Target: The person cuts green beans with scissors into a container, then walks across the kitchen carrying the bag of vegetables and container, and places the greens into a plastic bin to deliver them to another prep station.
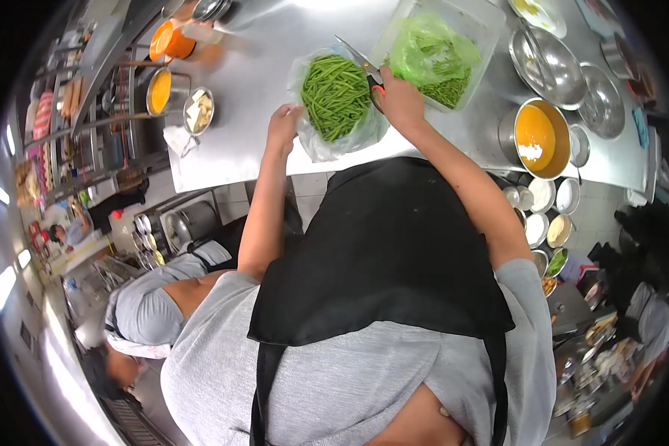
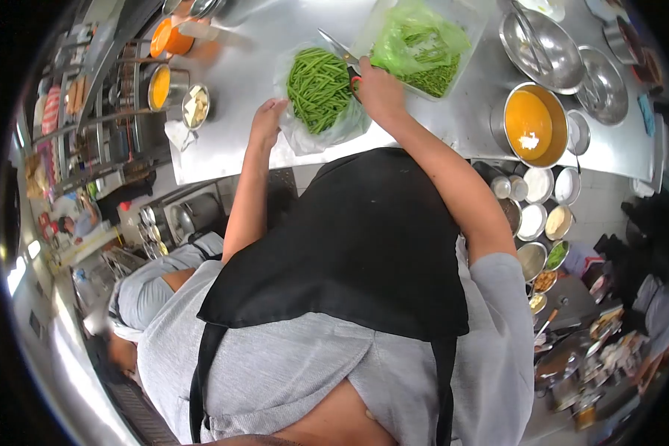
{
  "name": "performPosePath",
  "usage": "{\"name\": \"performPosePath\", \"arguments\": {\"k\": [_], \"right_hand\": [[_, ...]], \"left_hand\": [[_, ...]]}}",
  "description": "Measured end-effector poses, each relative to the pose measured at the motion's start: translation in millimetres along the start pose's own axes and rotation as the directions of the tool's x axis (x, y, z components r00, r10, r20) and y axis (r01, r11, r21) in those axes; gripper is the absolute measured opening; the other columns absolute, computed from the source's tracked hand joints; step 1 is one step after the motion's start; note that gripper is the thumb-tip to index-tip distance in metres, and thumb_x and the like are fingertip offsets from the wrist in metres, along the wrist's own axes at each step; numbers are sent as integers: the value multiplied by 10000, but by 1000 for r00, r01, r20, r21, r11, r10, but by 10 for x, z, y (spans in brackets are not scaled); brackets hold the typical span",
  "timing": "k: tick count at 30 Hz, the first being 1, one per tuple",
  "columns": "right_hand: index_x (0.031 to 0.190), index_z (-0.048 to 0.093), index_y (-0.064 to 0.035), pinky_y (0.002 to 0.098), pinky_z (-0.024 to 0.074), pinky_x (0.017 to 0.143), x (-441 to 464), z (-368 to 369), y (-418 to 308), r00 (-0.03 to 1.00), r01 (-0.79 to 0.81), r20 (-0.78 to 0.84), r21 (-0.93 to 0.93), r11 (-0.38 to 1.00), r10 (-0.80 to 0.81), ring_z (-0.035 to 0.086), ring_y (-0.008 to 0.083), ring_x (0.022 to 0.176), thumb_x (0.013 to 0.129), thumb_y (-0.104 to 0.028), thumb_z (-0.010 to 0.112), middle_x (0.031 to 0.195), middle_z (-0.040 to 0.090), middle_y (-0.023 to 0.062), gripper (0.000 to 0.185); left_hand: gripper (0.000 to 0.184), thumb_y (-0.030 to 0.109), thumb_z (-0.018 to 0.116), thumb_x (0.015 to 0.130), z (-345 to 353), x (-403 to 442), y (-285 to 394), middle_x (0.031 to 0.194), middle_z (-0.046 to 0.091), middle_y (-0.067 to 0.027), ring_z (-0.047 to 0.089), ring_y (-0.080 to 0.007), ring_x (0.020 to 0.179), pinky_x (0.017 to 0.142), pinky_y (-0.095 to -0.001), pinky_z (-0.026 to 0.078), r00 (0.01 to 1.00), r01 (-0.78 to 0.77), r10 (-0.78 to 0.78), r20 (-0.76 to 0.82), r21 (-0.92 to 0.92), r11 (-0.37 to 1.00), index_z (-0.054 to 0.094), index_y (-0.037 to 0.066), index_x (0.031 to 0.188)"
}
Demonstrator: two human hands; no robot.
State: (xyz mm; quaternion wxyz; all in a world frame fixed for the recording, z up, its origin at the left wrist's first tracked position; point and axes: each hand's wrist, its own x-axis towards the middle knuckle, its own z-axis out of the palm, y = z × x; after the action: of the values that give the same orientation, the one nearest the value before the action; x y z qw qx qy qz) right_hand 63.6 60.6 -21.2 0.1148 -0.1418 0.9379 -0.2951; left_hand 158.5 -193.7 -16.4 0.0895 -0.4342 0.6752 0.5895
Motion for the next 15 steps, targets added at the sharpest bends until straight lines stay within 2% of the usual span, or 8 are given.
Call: {"name": "performPosePath", "arguments": {"k": [2, 3, 5, 7, 9, 10, 13, 15], "right_hand": [[1139, 557, -52, 468, 513, 675, 39, 170, 76, 982, 132, -140, 54, 990, -123, 677, 390, 777, 852, -148, 663, 863, 697, 190, 320], [1139, 557, -52, 468, 513, 675, 45, 135, 33, 981, 153, -129, 47, 987, -146, 677, 390, 777, 852, -148, 663, 863, 697, 190, 320], [1178, 554, -69, 434, 522, 687, 16, -108, -126, 949, 204, -299, 359, 911, -95, 685, 366, 777, 842, -72, 662, 865, 703, 179, 353], [1197, 551, -68, 418, 522, 692, 9, -413, -294, 958, 195, -280, 458, 867, -68, 686, 350, 772, 833, -65, 678, 858, 699, 177, 385], [1211, 554, -62, 382, 521, 696, -37, -636, -391, 968, 152, -250, 549, 822, -12, 683, 311, 756, 820, -68, 707, 845, 692, 174, 420], [1211, 554, -62, 382, 521, 696, -10, -608, -341, 967, 157, -256, 546, 823, -14, 683, 311, 756, 820, -68, 707, 845, 692, 174, 420], [1193, 569, -49, 369, 517, 685, -54, -365, -91, 986, 53, -165, 434, 899, 21, 670, 315, 720, 808, -82, 719, 833, 681, 187, 414], [1195, 567, -45, 367, 516, 684, -137, -346, 18, 982, 32, -179, 435, 900, 52, 665, 313, 707, 806, -85, 720, 823, 676, 185, 420]], "left_hand": [[201, 234, 650, 928, -88, 191, -111, 832, 604, -3, 538, -78, 734, 587, -272, 428, 975, -217, 218, -42, 15, 976, 645, 61, 1031], [164, 171, 626, 938, -72, 215, -58, 785, 618, -35, 526, -95, 673, 626, -236, 417, 947, -317, 300, -116, -172, 933, 634, 11, 975], [156, 165, 618, 942, -183, 33, 255, 774, 616, -22, 524, -91, 671, 625, -242, 418, 922, -385, 360, -144, -225, 895, 636, 13, 972], [150, 159, 610, 947, -302, -146, 536, 764, 614, -10, 521, -88, 669, 624, -249, 419, 891, -452, 422, -165, -267, 851, 639, 14, 970], [179, 186, 631, 935, -443, -256, 678, 740, 609, -2, 522, -76, 686, 630, -266, 423, 874, -473, 476, -104, 54, 880, 640, 12, 974], [179, 186, 631, 935, -464, -220, 666, 740, 609, -2, 522, -76, 686, 630, -266, 423, 871, -478, 481, -102, 50, 877, 640, 12, 974], [185, 194, 666, 896, -485, -121, 629, 700, 606, -20, 584, -140, 685, 649, -314, 445, 886, -432, 464, -9, 348, 832, 648, 38, 995], [208, 177, 693, 839, -521, -136, 601, 699, 632, -88, 640, -262, 702, 670, -375, 479, 840, -401, 542, -3, 669, 626, 654, 68, 1012]]}}
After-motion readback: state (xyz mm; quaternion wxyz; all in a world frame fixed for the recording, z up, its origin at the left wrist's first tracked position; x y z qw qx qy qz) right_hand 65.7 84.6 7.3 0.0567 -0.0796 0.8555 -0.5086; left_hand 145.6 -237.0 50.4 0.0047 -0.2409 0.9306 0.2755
